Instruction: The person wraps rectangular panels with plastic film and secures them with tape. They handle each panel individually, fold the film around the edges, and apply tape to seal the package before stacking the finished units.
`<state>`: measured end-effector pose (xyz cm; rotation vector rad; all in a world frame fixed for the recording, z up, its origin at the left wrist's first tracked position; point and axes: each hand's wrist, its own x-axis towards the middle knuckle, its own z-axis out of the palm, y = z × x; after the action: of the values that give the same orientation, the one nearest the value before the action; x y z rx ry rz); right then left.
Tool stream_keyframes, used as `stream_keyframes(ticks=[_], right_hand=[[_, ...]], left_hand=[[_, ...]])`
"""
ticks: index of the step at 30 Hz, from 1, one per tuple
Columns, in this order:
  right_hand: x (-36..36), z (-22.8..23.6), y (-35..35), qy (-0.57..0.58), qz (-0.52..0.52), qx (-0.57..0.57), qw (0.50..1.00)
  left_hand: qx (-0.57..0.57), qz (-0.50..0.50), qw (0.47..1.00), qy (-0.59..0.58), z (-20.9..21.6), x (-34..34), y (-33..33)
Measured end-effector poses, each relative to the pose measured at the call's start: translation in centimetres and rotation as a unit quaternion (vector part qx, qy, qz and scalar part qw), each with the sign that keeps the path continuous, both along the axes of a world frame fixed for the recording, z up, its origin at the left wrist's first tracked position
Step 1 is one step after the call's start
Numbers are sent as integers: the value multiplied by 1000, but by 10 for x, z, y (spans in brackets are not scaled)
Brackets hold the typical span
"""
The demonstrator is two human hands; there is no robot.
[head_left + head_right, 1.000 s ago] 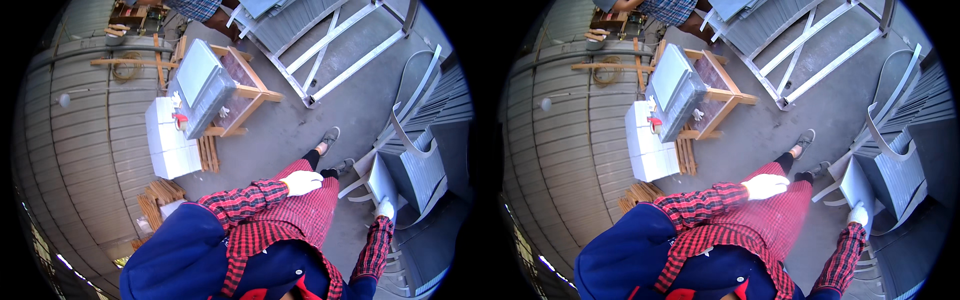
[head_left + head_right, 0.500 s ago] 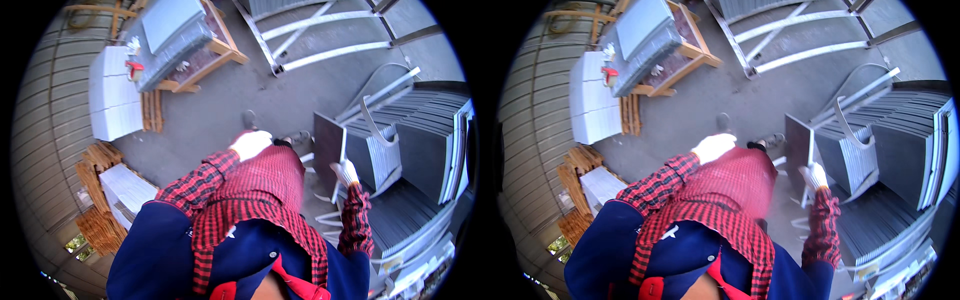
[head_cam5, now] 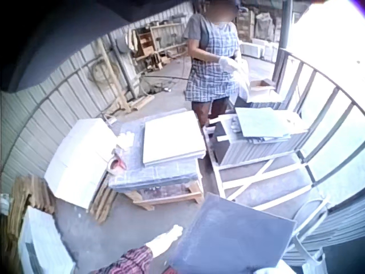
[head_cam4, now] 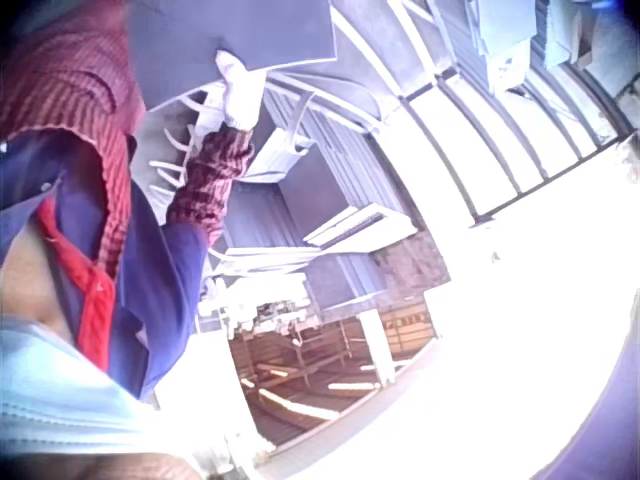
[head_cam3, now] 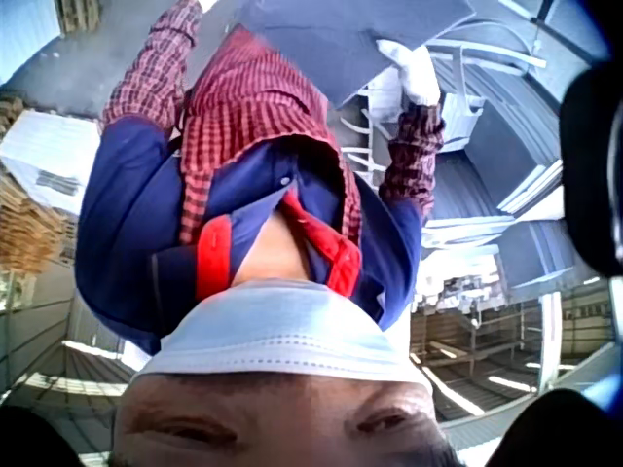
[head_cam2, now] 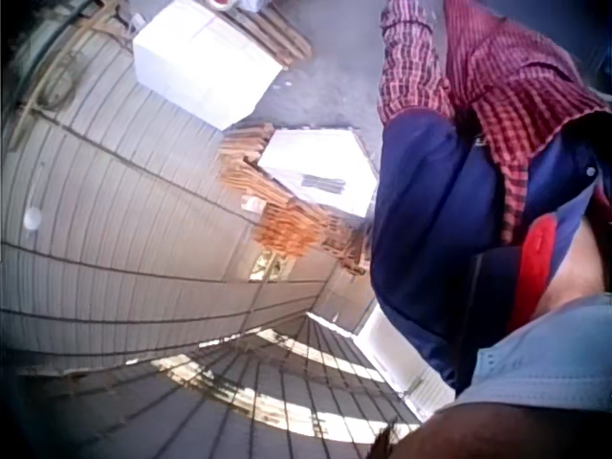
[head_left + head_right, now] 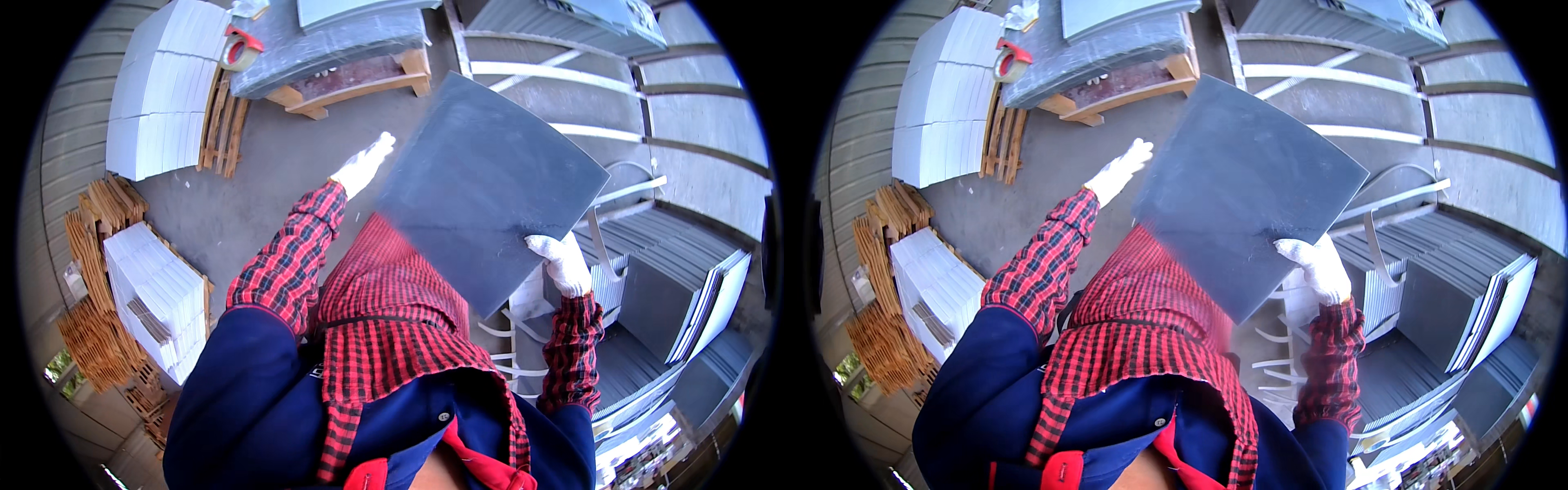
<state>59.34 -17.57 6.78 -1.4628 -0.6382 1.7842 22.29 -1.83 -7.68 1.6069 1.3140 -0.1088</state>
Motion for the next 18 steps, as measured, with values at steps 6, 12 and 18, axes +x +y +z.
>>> stream_keyframes(ticks=[6, 12, 18], right_hand=[[-69, -62, 37, 17, -237, -77, 968], [-123, -86, 98, 42, -194, -117, 973], [-150, -58, 169, 38, -124, -126, 983]], left_hand=[[-44, 250, 959, -124, 92, -42, -7], [-76, 404, 900, -146, 98, -92, -4], [-55, 449, 882, -133, 111, -113, 33]])
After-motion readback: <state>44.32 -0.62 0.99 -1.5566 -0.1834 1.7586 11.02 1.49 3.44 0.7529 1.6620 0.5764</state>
